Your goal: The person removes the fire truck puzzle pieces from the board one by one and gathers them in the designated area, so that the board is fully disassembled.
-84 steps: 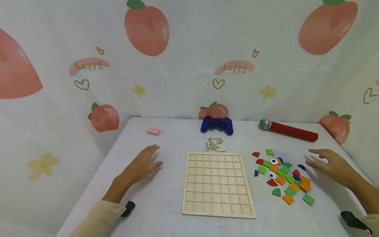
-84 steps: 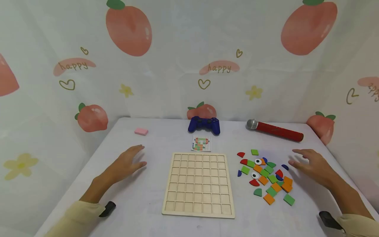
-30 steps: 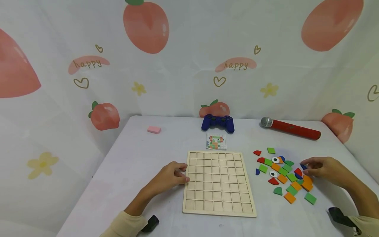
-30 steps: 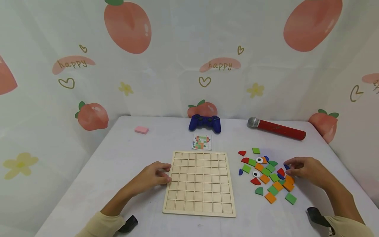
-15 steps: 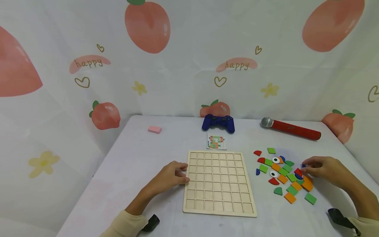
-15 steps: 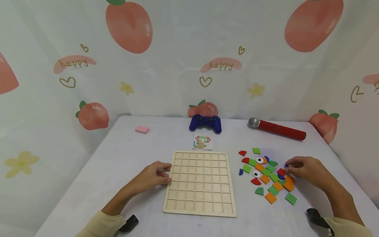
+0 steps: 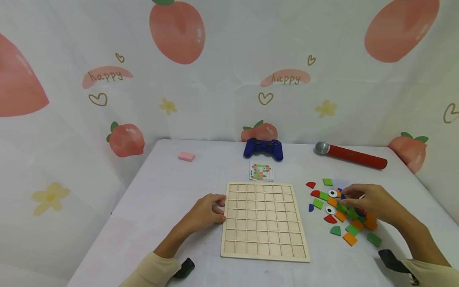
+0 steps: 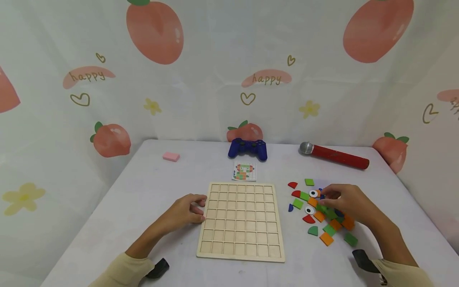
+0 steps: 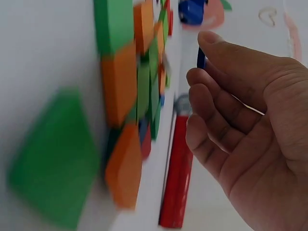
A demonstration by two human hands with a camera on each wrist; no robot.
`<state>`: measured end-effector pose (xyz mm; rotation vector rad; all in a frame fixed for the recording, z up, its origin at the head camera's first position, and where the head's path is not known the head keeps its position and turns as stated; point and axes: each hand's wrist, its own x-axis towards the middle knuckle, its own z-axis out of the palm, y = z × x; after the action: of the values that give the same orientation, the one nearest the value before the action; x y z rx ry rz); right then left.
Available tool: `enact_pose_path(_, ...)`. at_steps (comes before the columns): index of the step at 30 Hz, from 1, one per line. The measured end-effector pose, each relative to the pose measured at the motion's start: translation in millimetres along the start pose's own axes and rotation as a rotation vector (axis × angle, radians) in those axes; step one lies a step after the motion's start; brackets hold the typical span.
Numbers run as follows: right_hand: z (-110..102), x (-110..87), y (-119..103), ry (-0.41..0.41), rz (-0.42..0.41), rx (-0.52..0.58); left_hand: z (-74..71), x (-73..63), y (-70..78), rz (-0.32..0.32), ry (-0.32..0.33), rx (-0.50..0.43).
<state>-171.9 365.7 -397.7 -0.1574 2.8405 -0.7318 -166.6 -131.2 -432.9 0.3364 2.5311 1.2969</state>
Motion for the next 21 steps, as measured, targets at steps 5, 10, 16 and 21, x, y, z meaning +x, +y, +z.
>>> enact_pose_path(5, 16, 5.8, -21, 0.005, -0.084, -0.002, 0.5, -0.2, 1.3, -0.003, 0.008, 0.002)
enact_pose_path(10, 31, 12.5, -37, -0.028, -0.150, 0.045, -0.1, -0.9, 2.2, -0.003, 0.008, -0.004)
enact_pose_path(16, 47, 19.6, -56, -0.041, -0.232, 0.069, -0.2, -1.1, 2.2, 0.000, 0.006, -0.003)
enact_pose_path(21, 55, 23.0, -70, -0.058, -0.276, 0.091, 0.2, -1.1, 1.5, -0.005, 0.003, 0.000)
